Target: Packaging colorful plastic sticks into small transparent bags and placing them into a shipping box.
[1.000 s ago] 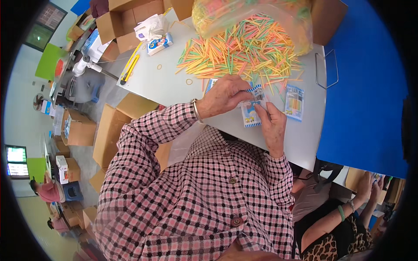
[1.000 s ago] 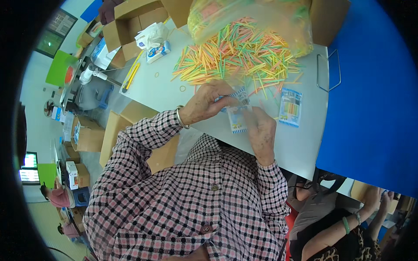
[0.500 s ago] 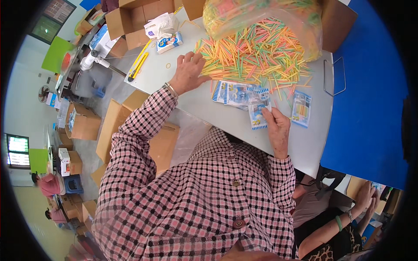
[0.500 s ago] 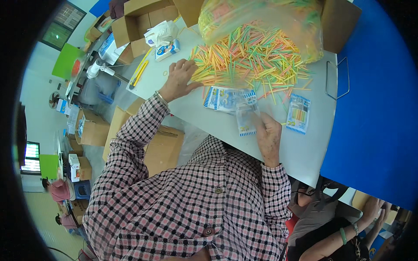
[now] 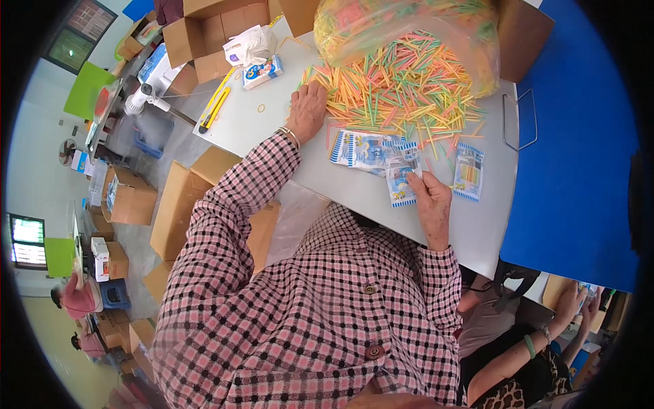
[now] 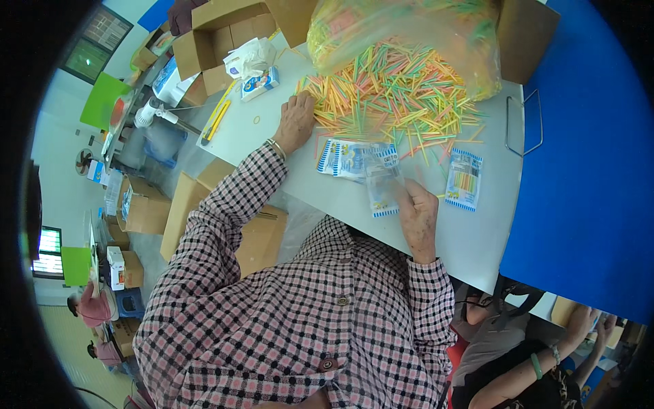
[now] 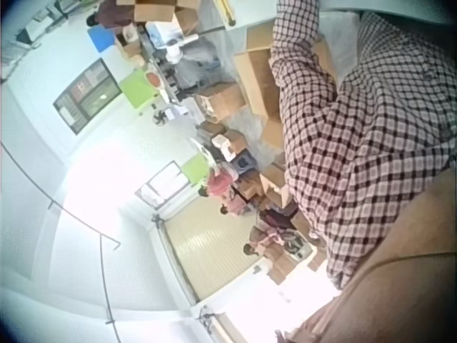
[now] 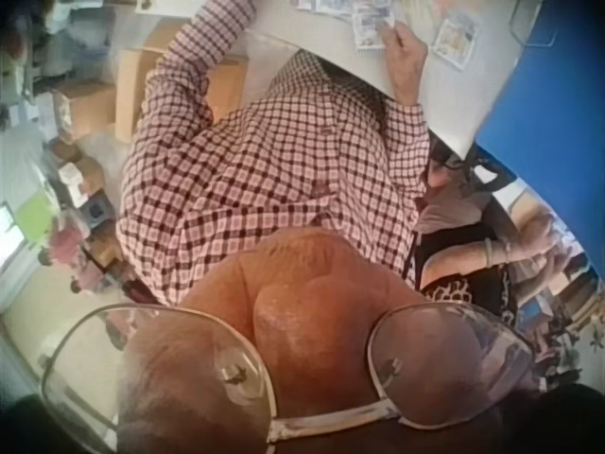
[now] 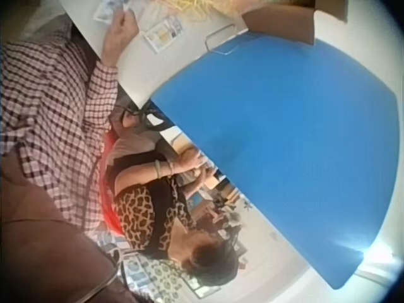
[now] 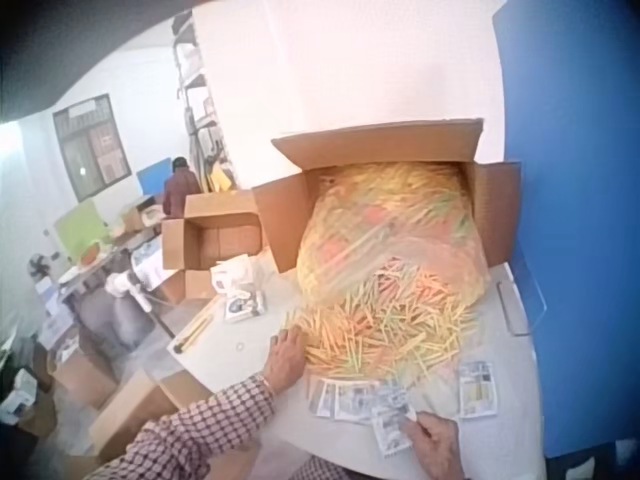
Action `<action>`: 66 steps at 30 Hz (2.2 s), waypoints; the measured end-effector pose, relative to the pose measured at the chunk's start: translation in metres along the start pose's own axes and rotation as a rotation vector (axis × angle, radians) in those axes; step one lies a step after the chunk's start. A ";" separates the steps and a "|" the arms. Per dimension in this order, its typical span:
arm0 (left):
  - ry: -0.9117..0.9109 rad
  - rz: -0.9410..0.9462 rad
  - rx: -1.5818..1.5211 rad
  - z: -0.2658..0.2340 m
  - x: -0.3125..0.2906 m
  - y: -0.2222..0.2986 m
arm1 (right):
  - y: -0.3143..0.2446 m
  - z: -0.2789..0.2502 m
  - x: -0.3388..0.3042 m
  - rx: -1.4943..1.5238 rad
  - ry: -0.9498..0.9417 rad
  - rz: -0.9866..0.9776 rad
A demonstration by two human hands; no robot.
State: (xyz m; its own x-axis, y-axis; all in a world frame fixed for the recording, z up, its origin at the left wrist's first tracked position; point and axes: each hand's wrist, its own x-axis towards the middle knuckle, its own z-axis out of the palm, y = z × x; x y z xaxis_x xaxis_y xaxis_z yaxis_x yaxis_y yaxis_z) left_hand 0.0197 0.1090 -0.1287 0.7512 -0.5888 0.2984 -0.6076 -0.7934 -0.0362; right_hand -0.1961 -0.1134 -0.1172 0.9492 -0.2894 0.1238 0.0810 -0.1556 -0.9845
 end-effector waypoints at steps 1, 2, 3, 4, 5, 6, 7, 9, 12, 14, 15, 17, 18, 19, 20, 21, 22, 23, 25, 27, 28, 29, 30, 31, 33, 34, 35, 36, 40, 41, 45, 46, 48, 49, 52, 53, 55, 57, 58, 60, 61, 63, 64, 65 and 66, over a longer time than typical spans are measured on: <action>-0.012 -0.040 -0.015 0.001 0.001 0.000 | 0.000 0.000 0.000 0.003 -0.003 -0.011; -0.025 -0.080 -0.029 0.003 0.002 -0.001 | 0.000 0.000 0.000 0.006 -0.006 -0.022; -0.022 -0.076 -0.027 0.005 0.002 -0.002 | 0.001 0.000 0.000 0.008 -0.002 -0.025; 0.060 -0.057 -0.081 0.009 0.001 -0.004 | 0.002 0.000 0.000 0.022 0.002 -0.026; 0.142 -0.037 -0.135 0.011 0.001 -0.006 | 0.003 -0.001 0.000 0.037 0.006 -0.027; 0.145 -0.033 -0.133 0.014 0.000 -0.009 | 0.001 -0.001 0.000 0.038 0.009 -0.030; 0.162 -0.046 -0.179 0.016 0.000 -0.011 | -0.001 -0.003 0.000 0.028 0.000 -0.029; 0.179 -0.053 -0.224 0.018 0.000 -0.014 | -0.001 -0.003 -0.001 0.020 -0.006 -0.031; 0.184 -0.035 -0.211 0.018 0.001 -0.014 | 0.001 -0.003 -0.001 0.030 -0.002 -0.010; 0.220 0.027 -0.201 0.021 0.003 -0.013 | 0.000 -0.004 -0.001 -0.006 -0.010 -0.019; 0.222 0.029 -0.200 0.021 0.004 -0.013 | 0.000 -0.004 -0.001 -0.006 -0.008 -0.021; 0.257 0.071 -0.186 0.021 0.004 -0.012 | 0.001 -0.004 0.000 0.031 -0.021 -0.006; 0.259 0.074 -0.186 0.021 0.005 -0.013 | 0.003 -0.003 0.000 0.032 -0.018 -0.008; 0.254 0.064 -0.189 0.022 0.007 -0.013 | 0.005 -0.002 0.000 0.058 -0.014 -0.002; 0.250 0.054 -0.193 0.022 0.008 -0.014 | 0.005 -0.002 0.000 0.085 -0.010 0.005; 0.251 0.057 -0.193 0.022 0.009 -0.015 | 0.005 -0.003 0.000 0.085 -0.007 0.003; 0.267 0.058 -0.220 0.022 0.010 -0.016 | 0.005 -0.004 0.000 0.083 -0.015 -0.004; 0.282 0.058 -0.247 0.023 0.011 -0.017 | 0.005 -0.004 0.000 0.080 -0.023 -0.012; 0.311 0.042 -0.293 0.020 0.012 -0.018 | 0.002 -0.003 -0.001 0.083 -0.015 -0.007; 0.338 0.025 -0.339 0.018 0.014 -0.018 | -0.001 -0.004 -0.001 0.086 -0.008 0.000; 0.348 0.028 -0.378 0.016 0.017 -0.019 | -0.001 -0.004 -0.001 0.090 -0.010 0.005; 0.356 0.032 -0.418 0.011 0.019 -0.017 | -0.001 -0.004 -0.001 0.094 -0.012 0.010; 0.353 0.031 -0.419 0.005 0.021 -0.015 | -0.002 -0.004 -0.001 0.094 -0.012 0.013; 0.347 0.037 -0.464 -0.003 0.023 -0.012 | -0.003 -0.004 -0.001 0.087 -0.001 0.011; 0.338 0.041 -0.510 -0.013 0.025 -0.007 | -0.002 -0.004 -0.001 0.080 0.010 0.012; 0.335 0.070 -0.509 -0.018 0.026 -0.005 | 0.000 -0.005 0.000 0.084 0.009 0.003; 0.332 0.100 -0.508 -0.020 0.026 -0.003 | 0.001 -0.005 0.000 0.089 0.009 -0.006; 0.330 0.099 -0.508 -0.021 0.026 -0.002 | 0.002 -0.004 0.000 0.089 0.008 -0.004; 0.326 0.074 -0.536 -0.019 0.023 0.000 | 0.002 -0.003 0.001 0.105 0.012 -0.010; 0.286 0.034 -0.564 -0.017 0.021 -0.001 | 0.001 -0.003 0.001 0.108 0.011 -0.008; 0.192 0.164 -0.564 -0.008 0.002 0.002 | 0.000 -0.003 0.000 0.075 0.013 0.006; 0.095 0.180 -0.584 -0.015 -0.003 0.003 | 0.002 -0.003 0.001 0.103 0.017 0.005; -0.006 0.193 -0.605 -0.021 -0.011 -0.001 | 0.003 -0.002 0.000 0.130 0.021 0.008; -0.047 0.259 -0.567 -0.023 -0.014 -0.006 | 0.001 -0.003 0.000 0.116 0.016 0.002; -0.131 0.355 -0.428 -0.037 -0.024 -0.016 | -0.002 -0.004 0.000 0.092 0.013 -0.008; -0.171 0.386 -0.324 -0.043 -0.025 -0.018 | -0.002 -0.005 0.000 0.083 0.016 -0.015; -0.198 0.397 -0.283 -0.050 -0.029 -0.024 | 0.002 -0.008 0.001 0.047 -0.009 0.008; -0.224 0.411 -0.242 -0.051 -0.030 -0.027 | 0.004 -0.008 0.001 0.010 -0.031 0.031; -0.204 0.430 -0.209 -0.050 -0.027 -0.027 | 0.004 -0.007 0.001 0.015 -0.019 0.018; -0.183 0.448 -0.176 -0.047 -0.021 -0.028 | 0.003 -0.007 0.000 0.018 -0.006 0.003; -0.165 0.456 -0.172 -0.043 -0.016 -0.027 | 0.005 -0.006 0.001 0.024 -0.008 0.021; -0.145 0.464 -0.168 -0.034 -0.007 -0.025 | 0.005 -0.006 0.001 0.028 -0.010 0.037; -0.119 0.429 -0.170 -0.029 -0.002 -0.022 | 0.003 -0.006 0.001 0.024 -0.012 0.044; -0.094 0.393 -0.172 -0.024 0.003 -0.020 | 0.002 -0.006 0.001 0.020 -0.015 0.051; -0.091 0.397 -0.174 -0.017 0.007 -0.018 | 0.003 -0.006 0.001 0.018 -0.011 0.049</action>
State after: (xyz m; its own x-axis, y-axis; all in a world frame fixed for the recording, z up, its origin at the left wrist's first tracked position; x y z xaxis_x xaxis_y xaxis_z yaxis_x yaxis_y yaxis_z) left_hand 0.0321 0.1219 -0.1096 0.4658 -0.8601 0.2079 -0.8821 -0.4699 0.0325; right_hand -0.1964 -0.1197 -0.1194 0.9555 -0.2856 0.0737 0.0393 -0.1243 -0.9915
